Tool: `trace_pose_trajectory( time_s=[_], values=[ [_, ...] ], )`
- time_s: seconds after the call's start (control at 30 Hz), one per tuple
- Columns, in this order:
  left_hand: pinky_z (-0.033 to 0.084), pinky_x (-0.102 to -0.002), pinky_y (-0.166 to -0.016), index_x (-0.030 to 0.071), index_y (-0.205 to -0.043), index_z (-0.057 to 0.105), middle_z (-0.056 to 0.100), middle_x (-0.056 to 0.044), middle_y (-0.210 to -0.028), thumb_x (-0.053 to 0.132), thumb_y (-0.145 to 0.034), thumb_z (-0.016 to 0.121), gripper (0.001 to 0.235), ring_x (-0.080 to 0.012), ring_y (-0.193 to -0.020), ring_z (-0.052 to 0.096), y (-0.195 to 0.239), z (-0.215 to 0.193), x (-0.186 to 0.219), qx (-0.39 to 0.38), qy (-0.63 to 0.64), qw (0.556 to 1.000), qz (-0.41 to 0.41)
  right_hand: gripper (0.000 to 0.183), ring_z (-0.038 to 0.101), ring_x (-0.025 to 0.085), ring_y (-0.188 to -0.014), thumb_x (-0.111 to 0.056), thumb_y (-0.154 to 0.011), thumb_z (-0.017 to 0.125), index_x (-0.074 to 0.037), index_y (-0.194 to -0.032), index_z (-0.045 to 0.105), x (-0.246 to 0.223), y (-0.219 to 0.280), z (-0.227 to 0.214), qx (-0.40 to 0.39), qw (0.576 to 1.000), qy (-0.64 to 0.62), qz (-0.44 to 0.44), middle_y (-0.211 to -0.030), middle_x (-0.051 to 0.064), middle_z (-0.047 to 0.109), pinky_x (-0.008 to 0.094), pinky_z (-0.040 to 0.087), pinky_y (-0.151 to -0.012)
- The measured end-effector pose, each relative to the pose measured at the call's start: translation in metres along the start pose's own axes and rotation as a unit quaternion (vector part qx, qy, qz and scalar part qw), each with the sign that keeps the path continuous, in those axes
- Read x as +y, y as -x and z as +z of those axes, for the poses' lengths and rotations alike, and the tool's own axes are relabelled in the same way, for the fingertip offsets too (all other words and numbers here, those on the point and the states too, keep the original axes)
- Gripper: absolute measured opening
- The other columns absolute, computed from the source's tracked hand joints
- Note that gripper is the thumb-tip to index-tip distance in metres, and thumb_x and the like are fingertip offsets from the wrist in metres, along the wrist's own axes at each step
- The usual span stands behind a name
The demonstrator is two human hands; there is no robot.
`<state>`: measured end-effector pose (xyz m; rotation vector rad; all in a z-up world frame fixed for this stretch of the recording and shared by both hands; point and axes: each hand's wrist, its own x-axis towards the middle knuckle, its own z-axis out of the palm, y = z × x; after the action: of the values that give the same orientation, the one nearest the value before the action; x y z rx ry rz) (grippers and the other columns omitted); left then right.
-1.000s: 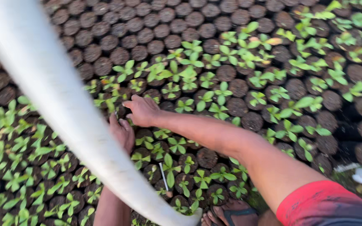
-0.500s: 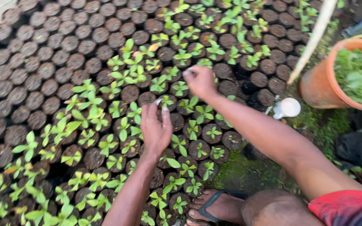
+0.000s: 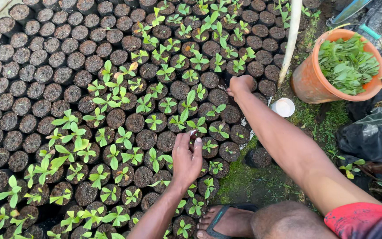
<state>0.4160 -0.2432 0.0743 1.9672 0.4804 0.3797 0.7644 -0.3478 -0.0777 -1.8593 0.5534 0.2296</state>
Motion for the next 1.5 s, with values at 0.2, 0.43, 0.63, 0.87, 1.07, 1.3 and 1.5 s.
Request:
trace_pose_trajectory(
  time_s=[0.2, 0.43, 0.63, 0.87, 1.07, 1.3, 1.5],
  values=[
    [0.050, -0.040, -0.062, 0.000, -0.120, 0.064, 0.060, -0.014, -0.100, 0.016, -0.095, 0.061, 0.030, -0.0240, -0.068, 0.060, -0.002, -0.008, -0.001, 0.002, -0.007, 0.999, -0.046, 0.021, 0.074, 0.027, -0.062, -0.009, -0.095, 0.064, 0.011, -0.102, 0.063, -0.027, 0.024, 0.024, 0.088, 0.995, -0.015, 0.047, -0.090, 0.020, 0.073, 0.039, 0.060, -0.049],
    [0.051, -0.040, -0.067, 0.000, -0.122, 0.064, 0.061, -0.014, -0.101, 0.016, -0.096, 0.061, 0.030, -0.0247, -0.073, 0.062, 0.001, -0.016, 0.002, 0.018, -0.016, 0.999, -0.025, 0.021, 0.074, 0.027, -0.063, -0.008, -0.095, 0.064, 0.011, -0.102, 0.064, -0.046, 0.045, 0.031, 0.168, 0.983, -0.060, 0.043, -0.090, 0.020, 0.073, 0.038, 0.061, -0.050],
    [0.051, -0.039, -0.068, 0.000, -0.123, 0.063, 0.059, -0.013, -0.102, 0.017, -0.095, 0.061, 0.033, -0.0225, -0.075, 0.061, 0.011, -0.023, -0.003, 0.020, -0.018, 0.999, -0.044, 0.020, 0.075, 0.027, -0.065, -0.008, -0.096, 0.063, 0.011, -0.102, 0.064, -0.046, 0.055, 0.035, 0.136, 0.989, -0.058, 0.006, -0.091, 0.020, 0.073, 0.038, 0.061, -0.052],
    [0.050, -0.041, -0.068, 0.000, -0.125, 0.062, 0.058, -0.012, -0.100, 0.019, -0.096, 0.060, 0.034, -0.0229, -0.075, 0.059, 0.017, -0.026, -0.014, 0.009, -0.042, 0.997, -0.072, 0.020, 0.075, 0.027, -0.066, -0.007, -0.097, 0.063, 0.011, -0.102, 0.064, -0.045, 0.039, 0.020, 0.061, 0.996, -0.020, -0.064, -0.092, 0.020, 0.073, 0.037, 0.062, -0.053],
    [0.051, -0.052, -0.086, 0.002, -0.124, 0.062, 0.060, -0.021, -0.108, 0.024, -0.098, 0.063, 0.034, -0.0413, -0.099, 0.062, 0.028, -0.023, -0.037, 0.072, -0.072, 0.995, 0.025, 0.019, 0.075, 0.027, -0.068, -0.007, -0.097, 0.063, 0.011, -0.102, 0.065, -0.038, 0.057, 0.041, -0.049, 0.982, 0.080, -0.163, -0.093, 0.020, 0.073, 0.037, 0.062, -0.054],
    [0.052, -0.051, -0.092, 0.004, -0.130, 0.059, 0.059, -0.020, -0.120, 0.026, -0.095, 0.059, 0.041, -0.0408, -0.105, 0.064, 0.042, -0.036, -0.038, 0.045, -0.042, 0.996, -0.066, 0.019, 0.076, 0.027, -0.069, -0.007, -0.098, 0.063, 0.011, -0.102, 0.065, -0.065, 0.079, 0.048, -0.107, 0.950, 0.148, -0.253, -0.094, 0.020, 0.073, 0.036, 0.063, -0.056],
    [0.051, -0.051, -0.095, 0.001, -0.133, 0.057, 0.058, -0.020, -0.122, 0.025, -0.097, 0.057, 0.044, -0.0395, -0.107, 0.064, 0.053, -0.051, -0.043, 0.041, -0.059, 0.993, -0.092, 0.018, 0.076, 0.027, -0.070, -0.006, -0.098, 0.063, 0.011, -0.102, 0.066, -0.053, 0.086, 0.052, -0.121, 0.938, 0.185, -0.266, -0.094, 0.020, 0.073, 0.036, 0.064, -0.057]
  ],
)
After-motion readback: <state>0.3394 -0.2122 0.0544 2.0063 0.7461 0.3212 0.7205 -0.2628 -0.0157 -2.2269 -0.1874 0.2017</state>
